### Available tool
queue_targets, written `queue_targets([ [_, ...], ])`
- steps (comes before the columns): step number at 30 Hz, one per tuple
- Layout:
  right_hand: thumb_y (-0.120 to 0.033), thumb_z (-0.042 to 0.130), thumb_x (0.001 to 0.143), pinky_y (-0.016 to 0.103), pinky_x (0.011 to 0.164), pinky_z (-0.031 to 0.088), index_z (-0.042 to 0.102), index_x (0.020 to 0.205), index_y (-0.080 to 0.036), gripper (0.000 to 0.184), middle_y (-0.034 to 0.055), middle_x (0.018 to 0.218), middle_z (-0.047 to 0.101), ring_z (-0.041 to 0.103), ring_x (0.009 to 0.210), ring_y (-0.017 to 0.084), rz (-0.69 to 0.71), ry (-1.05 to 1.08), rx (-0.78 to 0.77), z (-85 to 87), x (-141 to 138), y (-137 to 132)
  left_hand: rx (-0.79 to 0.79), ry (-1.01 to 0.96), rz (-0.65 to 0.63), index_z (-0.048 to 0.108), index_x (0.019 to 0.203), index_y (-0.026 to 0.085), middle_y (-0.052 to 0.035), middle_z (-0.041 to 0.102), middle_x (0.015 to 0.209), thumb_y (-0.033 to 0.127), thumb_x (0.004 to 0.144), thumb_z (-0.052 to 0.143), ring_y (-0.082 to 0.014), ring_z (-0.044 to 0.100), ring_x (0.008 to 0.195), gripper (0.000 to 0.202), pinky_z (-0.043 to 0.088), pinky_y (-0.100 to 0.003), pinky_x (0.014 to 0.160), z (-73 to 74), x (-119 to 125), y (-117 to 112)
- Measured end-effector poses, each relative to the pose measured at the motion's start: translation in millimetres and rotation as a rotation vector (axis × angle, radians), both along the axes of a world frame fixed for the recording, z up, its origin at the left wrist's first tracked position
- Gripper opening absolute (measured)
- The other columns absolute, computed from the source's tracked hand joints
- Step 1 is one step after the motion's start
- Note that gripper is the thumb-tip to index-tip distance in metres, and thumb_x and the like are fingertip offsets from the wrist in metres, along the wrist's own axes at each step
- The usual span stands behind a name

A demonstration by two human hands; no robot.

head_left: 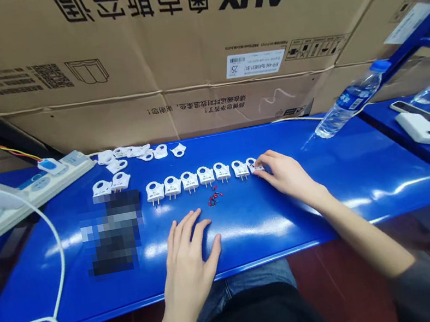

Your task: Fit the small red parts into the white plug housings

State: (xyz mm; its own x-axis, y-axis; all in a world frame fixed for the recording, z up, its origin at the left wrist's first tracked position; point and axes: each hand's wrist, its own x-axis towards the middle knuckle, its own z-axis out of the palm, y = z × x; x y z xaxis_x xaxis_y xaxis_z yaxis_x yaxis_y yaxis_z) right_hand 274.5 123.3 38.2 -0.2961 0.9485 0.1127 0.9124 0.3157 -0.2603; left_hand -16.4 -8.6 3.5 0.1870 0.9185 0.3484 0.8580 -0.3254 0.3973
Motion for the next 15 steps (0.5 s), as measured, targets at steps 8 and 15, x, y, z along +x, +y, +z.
queue_targets([
  [8, -0.035, 0.059, 0.105, 0.039, 0.087, 0.052, 0.070, 0.122, -0.021, 0.025, 0.0111, 0.125, 0.068, 0.063, 0.111, 0.029, 0.074, -0.023, 0.134, 5.5, -10.2, -6.9, 0.003, -0.001, -0.003, 0.061, 0.124, 0.026, -0.0086, 0.064, 0.144, 0.036, 0.103, 0.056, -0.0283, 0.058, 0.139, 0.024, 0.035, -0.059, 0.127, -0.6, 0.3, -0.3],
  [15, -0.030, 0.060, 0.104, 0.045, 0.092, 0.051, 0.072, 0.117, -0.018, 0.021, 0.0141, 0.124, 0.068, 0.058, 0.111, 0.031, 0.277, -0.076, 0.123, 12.0, -25.3, -16.6, 0.001, -0.003, 0.002, 0.061, 0.123, 0.026, -0.0086, 0.064, 0.144, 0.037, 0.103, 0.055, -0.0283, 0.058, 0.139, 0.023, 0.035, -0.059, 0.127, 0.6, 1.2, 0.1],
])
